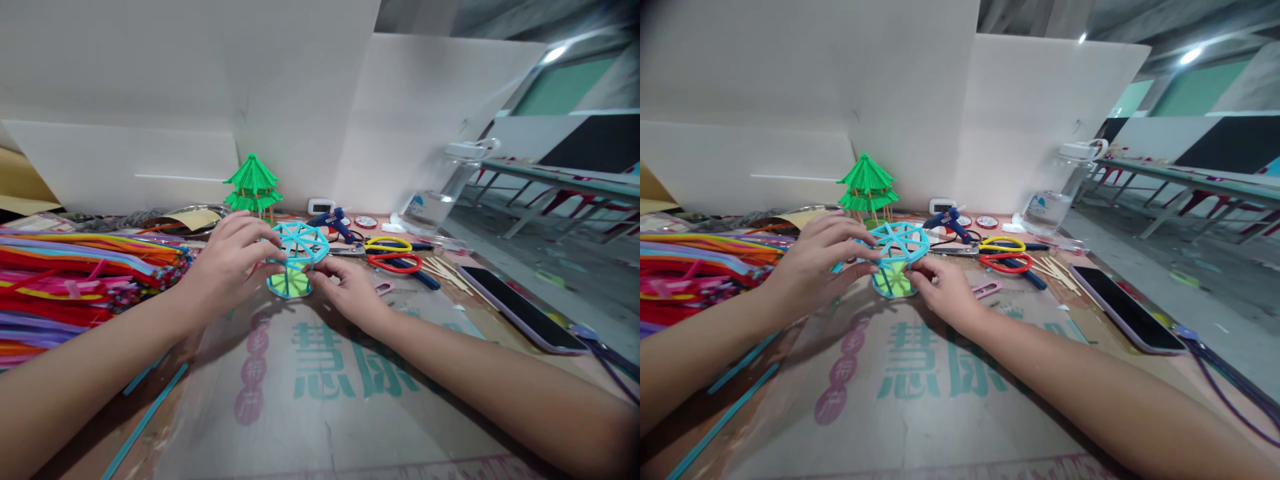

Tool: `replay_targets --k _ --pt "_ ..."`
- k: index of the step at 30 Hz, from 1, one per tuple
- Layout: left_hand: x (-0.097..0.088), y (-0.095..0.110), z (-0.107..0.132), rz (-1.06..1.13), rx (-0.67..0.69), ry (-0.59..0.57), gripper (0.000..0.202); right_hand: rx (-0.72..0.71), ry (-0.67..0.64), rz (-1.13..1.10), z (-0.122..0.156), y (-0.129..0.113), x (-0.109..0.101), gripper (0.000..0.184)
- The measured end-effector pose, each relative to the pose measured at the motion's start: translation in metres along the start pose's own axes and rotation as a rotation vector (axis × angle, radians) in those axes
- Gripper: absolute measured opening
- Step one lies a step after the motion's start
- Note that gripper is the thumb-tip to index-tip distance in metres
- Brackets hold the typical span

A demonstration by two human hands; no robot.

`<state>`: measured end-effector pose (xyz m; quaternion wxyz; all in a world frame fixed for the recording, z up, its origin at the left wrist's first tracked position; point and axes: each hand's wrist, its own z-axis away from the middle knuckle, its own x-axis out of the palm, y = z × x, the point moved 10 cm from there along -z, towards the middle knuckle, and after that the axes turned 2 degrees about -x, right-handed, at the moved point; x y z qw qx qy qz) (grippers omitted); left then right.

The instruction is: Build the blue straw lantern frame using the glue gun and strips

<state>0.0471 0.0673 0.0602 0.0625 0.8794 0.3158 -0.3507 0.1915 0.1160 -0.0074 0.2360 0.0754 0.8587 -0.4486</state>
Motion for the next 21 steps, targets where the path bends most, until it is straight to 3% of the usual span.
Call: replay_targets --k 9,21 --pt "0.0048 -0.0103 0.0045 0.103 -0.182 -0.022 0.005 -0.008 -0.002 0.021 -0.0013 0.0008 0.0012 0.015" --pt "0.0070 -0.0083 0.0077 0.136 -0.281 0.049 0.005 -0.022 0.005 0.059 -0.0011 0.0012 0.0016 0.015"
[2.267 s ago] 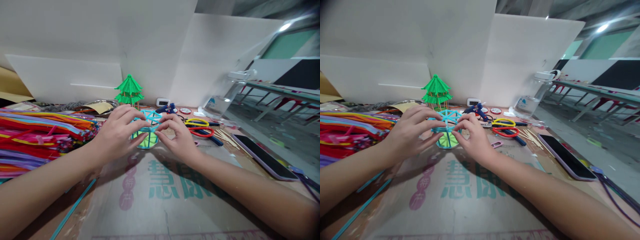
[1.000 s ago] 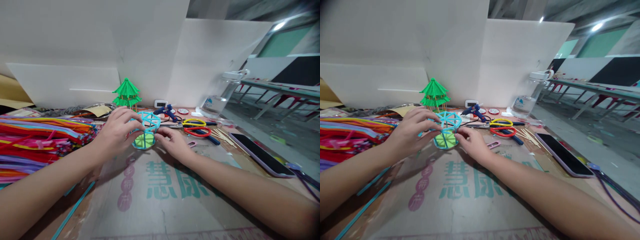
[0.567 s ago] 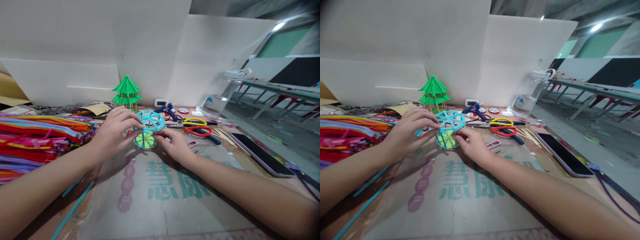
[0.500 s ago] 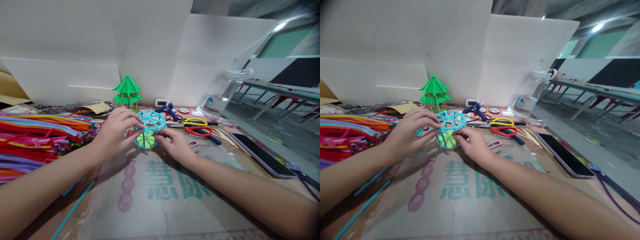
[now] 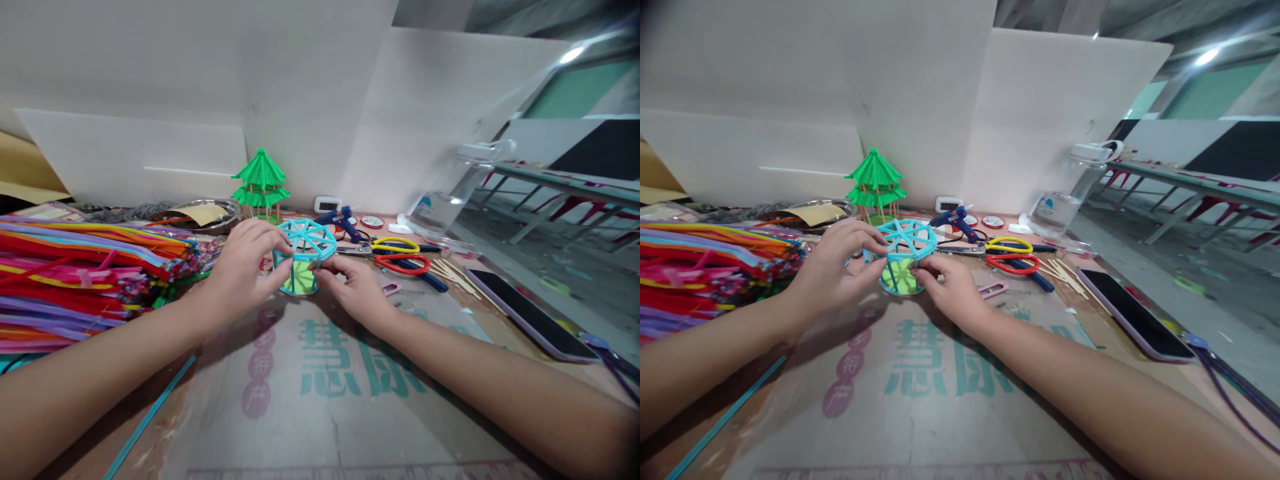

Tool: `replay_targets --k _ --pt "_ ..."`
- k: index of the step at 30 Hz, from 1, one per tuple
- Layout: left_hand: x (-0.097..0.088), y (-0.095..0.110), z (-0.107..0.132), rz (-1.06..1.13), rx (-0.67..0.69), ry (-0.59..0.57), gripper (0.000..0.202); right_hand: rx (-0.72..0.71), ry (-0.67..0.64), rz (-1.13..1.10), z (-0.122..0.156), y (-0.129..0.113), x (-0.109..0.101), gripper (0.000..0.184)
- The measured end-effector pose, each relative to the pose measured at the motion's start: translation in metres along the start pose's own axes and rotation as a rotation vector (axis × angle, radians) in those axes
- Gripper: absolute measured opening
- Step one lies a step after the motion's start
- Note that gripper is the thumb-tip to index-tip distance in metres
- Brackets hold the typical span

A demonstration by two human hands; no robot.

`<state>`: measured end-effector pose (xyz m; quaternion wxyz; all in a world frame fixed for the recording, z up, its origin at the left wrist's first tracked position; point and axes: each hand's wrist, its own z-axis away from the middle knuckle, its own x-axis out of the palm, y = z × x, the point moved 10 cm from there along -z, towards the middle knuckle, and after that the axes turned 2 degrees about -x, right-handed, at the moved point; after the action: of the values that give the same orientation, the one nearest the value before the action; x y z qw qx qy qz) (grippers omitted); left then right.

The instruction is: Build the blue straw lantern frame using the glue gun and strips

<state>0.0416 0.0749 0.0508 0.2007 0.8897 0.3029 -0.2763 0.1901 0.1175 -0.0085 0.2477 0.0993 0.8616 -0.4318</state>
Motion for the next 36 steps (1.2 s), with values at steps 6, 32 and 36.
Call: replay_targets --k 6,32,36 --pt "-0.002 0.000 0.000 -0.031 0.004 0.009 0.004 0.013 -0.001 0.015 0.000 0.001 -0.001 0.015" --pt "-0.036 -0.012 -0.024 -0.142 0.014 -0.137 0.035 0.007 0.148 -0.107 -0.001 0.008 -0.020 0.024" --pt "-0.029 -0.008 -0.022 -0.145 0.039 -0.153 0.038 -0.072 -0.085 0.118 -0.015 -0.028 -0.027 0.027"
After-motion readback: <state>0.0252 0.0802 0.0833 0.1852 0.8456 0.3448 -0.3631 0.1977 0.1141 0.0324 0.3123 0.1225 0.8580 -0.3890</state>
